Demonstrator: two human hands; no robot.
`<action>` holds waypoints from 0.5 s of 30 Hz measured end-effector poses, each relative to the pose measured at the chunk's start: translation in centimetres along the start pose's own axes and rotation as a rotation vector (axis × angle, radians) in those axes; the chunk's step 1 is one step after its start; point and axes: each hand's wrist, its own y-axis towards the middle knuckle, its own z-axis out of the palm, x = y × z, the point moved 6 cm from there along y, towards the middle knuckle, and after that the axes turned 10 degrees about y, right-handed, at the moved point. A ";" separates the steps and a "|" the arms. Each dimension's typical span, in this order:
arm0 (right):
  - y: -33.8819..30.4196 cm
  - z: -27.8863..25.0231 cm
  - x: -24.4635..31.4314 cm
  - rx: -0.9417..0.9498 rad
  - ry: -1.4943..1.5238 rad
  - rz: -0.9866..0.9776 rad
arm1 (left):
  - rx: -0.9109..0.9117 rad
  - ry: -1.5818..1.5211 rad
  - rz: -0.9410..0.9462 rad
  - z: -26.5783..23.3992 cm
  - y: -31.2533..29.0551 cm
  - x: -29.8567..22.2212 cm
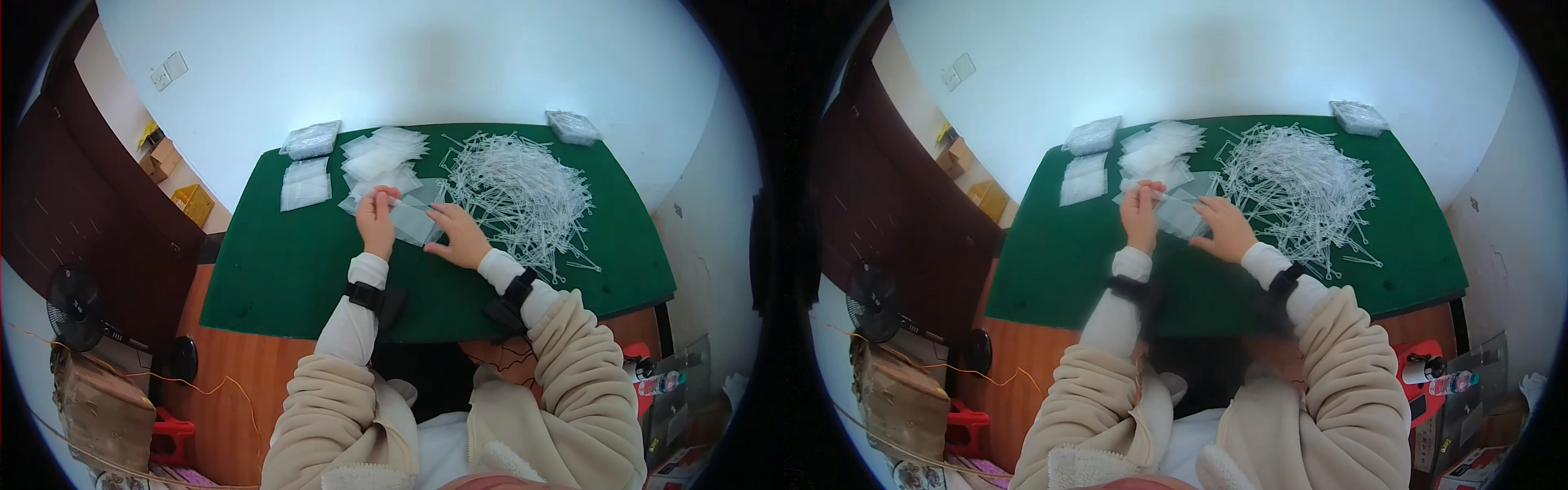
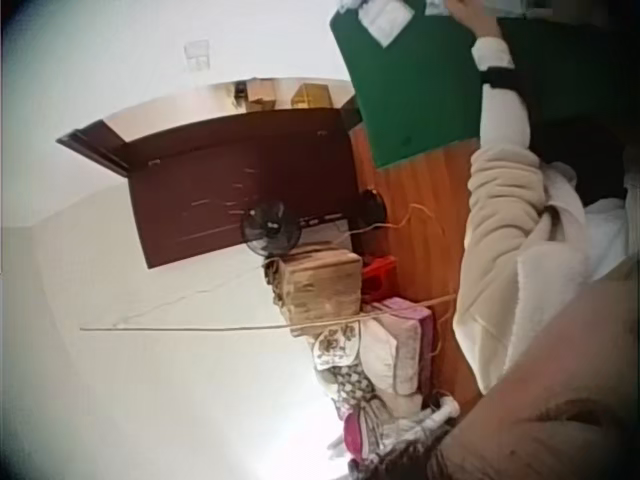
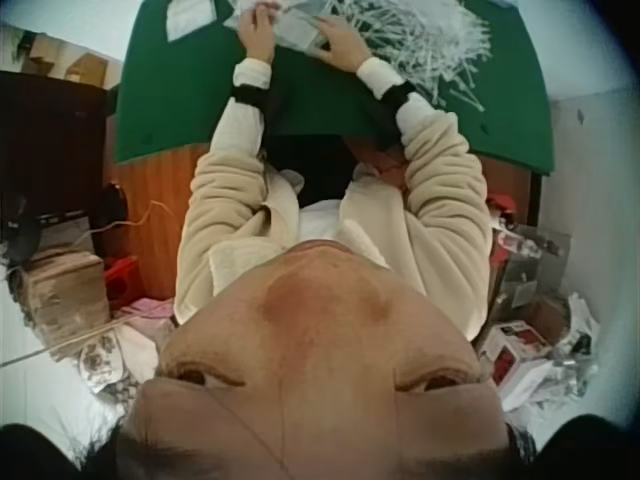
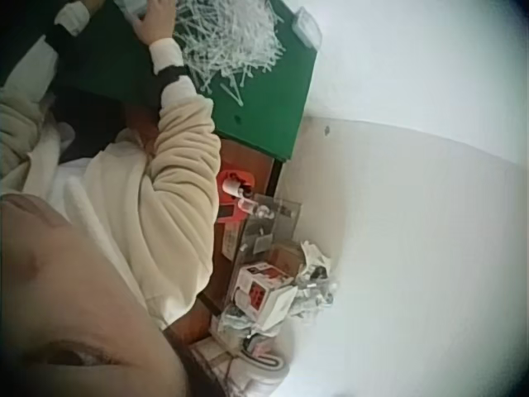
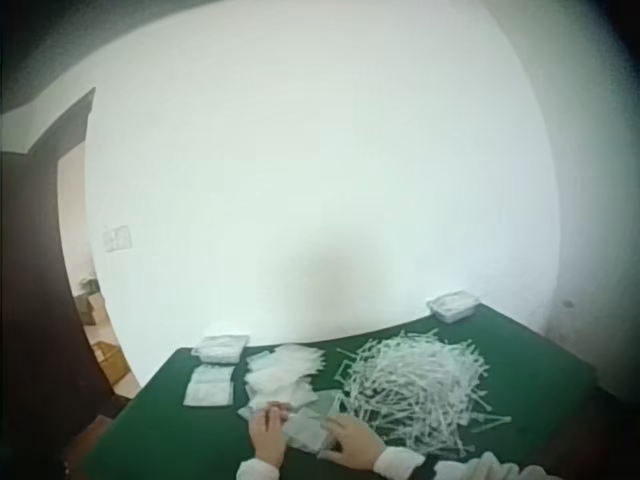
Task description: Packaging small white strips into plastic bags at a workstation.
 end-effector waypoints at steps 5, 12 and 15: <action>-0.1 2.5 -0.6 0.100 -0.081 0.048 | -0.176 -0.206 -0.106 -1.6 0.6 1.6; -0.6 1.9 -1.0 0.228 -0.189 -0.032 | -0.127 -0.150 -0.131 -1.0 0.0 1.3; -0.4 0.9 -0.6 0.153 -0.218 -0.085 | -0.107 -0.123 -0.125 -0.8 -0.1 1.2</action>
